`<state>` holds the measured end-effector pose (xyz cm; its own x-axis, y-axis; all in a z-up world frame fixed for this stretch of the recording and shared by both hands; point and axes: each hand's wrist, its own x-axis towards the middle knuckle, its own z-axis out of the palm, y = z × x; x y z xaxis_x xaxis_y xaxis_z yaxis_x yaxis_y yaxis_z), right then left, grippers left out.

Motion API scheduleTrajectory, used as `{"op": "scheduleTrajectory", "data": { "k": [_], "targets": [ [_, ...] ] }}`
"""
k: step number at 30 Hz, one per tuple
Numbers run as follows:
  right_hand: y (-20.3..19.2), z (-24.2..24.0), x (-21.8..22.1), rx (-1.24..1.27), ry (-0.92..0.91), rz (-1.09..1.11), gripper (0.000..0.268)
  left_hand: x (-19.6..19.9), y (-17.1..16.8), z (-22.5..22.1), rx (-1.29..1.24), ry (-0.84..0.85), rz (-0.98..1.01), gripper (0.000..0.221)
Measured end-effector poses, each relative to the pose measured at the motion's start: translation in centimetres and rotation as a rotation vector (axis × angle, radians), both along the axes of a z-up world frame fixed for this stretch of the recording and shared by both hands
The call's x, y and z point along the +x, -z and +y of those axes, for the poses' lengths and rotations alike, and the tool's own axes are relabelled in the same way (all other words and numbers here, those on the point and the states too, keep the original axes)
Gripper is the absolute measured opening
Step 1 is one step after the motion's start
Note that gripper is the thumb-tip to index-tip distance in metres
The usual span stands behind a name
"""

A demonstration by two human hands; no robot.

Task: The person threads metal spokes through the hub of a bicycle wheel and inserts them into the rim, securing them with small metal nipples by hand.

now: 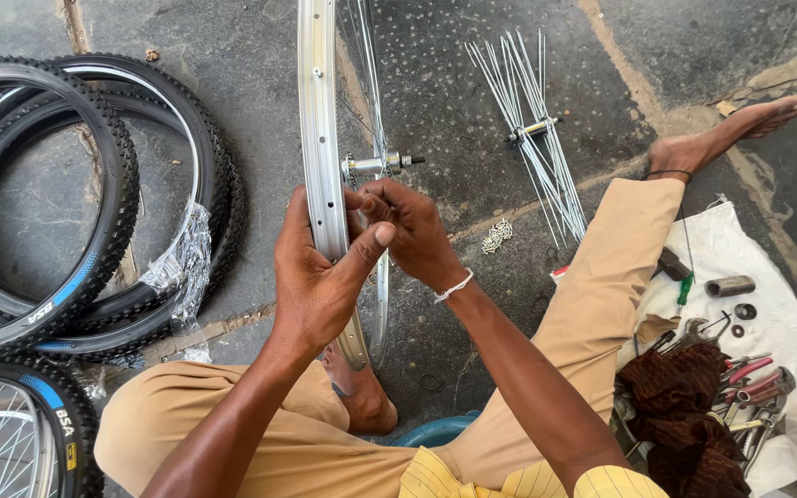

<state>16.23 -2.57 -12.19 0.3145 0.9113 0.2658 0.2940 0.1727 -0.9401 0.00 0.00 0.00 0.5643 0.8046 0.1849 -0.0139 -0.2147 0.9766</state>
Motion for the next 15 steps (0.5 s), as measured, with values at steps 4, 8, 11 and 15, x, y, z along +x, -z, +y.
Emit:
{"op": "scheduleTrajectory", "data": {
  "k": [4, 8, 11, 15],
  "targets": [
    [-2.5, -0.8, -1.2, 0.046, -0.027, 0.062, 0.03, -0.3, -0.2, -0.1, -0.012, -0.008, -0.033, 0.043],
    [-3.8, -0.9, -2.3, 0.077, -0.02, 0.089, 0.029, -0.5, -0.1, -0.1, 0.022, -0.004, -0.051, 0.042],
    [-4.4, -1.3, -2.4, 0.144, -0.035, 0.113, 0.03, -0.3, 0.0, 0.5, -0.098, 0.096, -0.035, 0.034],
    [-0.9, -3.1, -2.3, 0.087, 0.05, 0.282, 0.039, -0.5, 0.0, 1.0, -0.222, 0.031, 0.065, 0.03]
  ]
}}
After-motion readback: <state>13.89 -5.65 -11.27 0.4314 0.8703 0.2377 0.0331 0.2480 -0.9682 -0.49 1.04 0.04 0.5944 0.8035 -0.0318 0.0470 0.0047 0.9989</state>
